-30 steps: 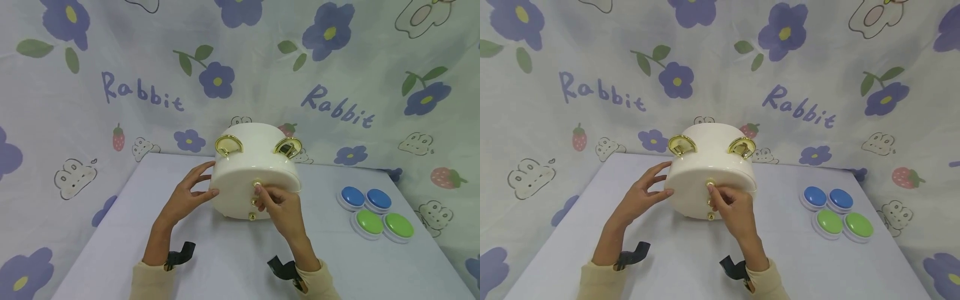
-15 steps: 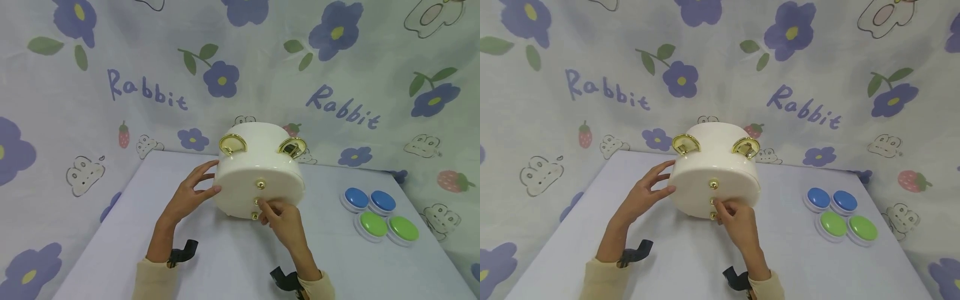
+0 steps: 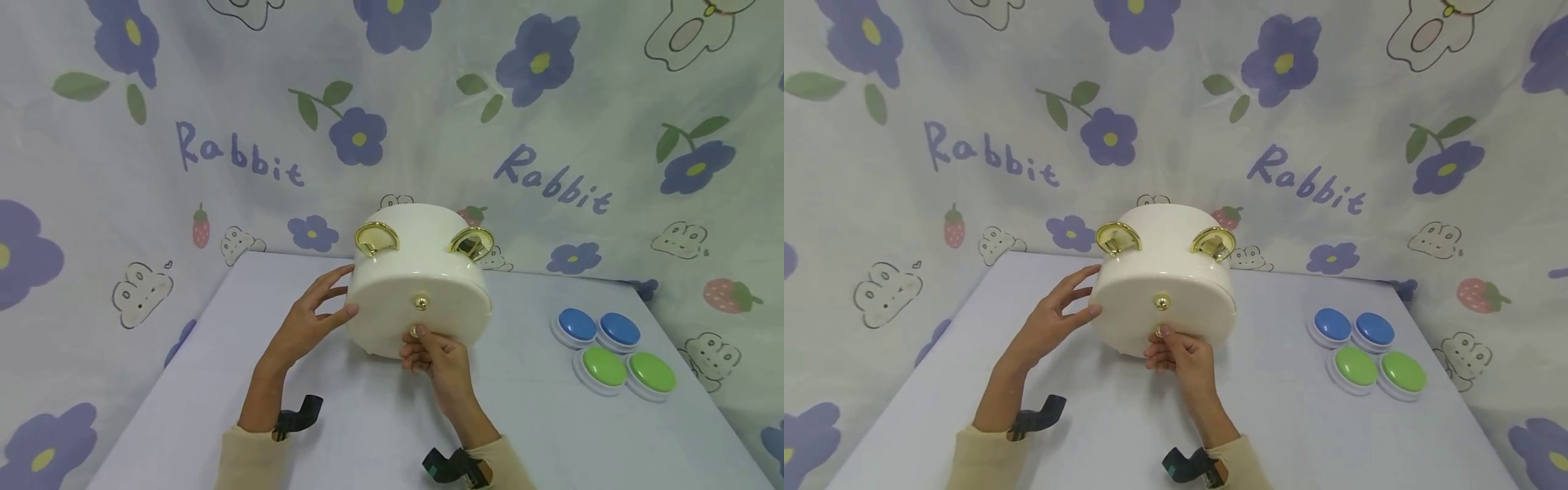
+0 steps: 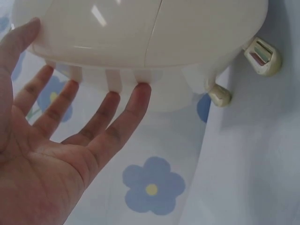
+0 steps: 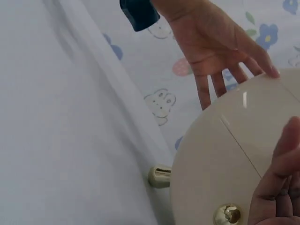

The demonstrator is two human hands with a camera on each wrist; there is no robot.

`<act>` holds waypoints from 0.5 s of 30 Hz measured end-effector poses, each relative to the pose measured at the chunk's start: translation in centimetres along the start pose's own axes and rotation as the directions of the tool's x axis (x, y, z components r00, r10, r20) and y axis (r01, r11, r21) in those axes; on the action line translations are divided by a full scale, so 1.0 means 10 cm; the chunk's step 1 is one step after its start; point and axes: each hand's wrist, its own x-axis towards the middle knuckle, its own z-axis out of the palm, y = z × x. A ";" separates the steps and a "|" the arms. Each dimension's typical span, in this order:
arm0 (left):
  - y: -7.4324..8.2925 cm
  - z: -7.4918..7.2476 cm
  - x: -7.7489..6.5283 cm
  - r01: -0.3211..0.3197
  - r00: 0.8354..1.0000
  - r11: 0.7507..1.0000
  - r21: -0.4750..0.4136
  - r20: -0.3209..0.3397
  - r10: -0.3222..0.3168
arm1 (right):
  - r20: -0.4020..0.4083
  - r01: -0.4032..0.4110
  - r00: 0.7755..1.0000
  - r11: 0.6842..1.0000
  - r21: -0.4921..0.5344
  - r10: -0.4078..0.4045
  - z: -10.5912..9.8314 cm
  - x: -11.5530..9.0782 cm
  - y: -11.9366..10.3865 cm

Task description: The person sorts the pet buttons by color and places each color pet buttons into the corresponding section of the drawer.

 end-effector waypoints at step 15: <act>-0.02 0.01 0.00 -0.018 1.000 1.000 0.006 -0.013 0.018 | -0.071 0.011 0.997 1.000 0.018 -0.009 0.06 -0.07 0.00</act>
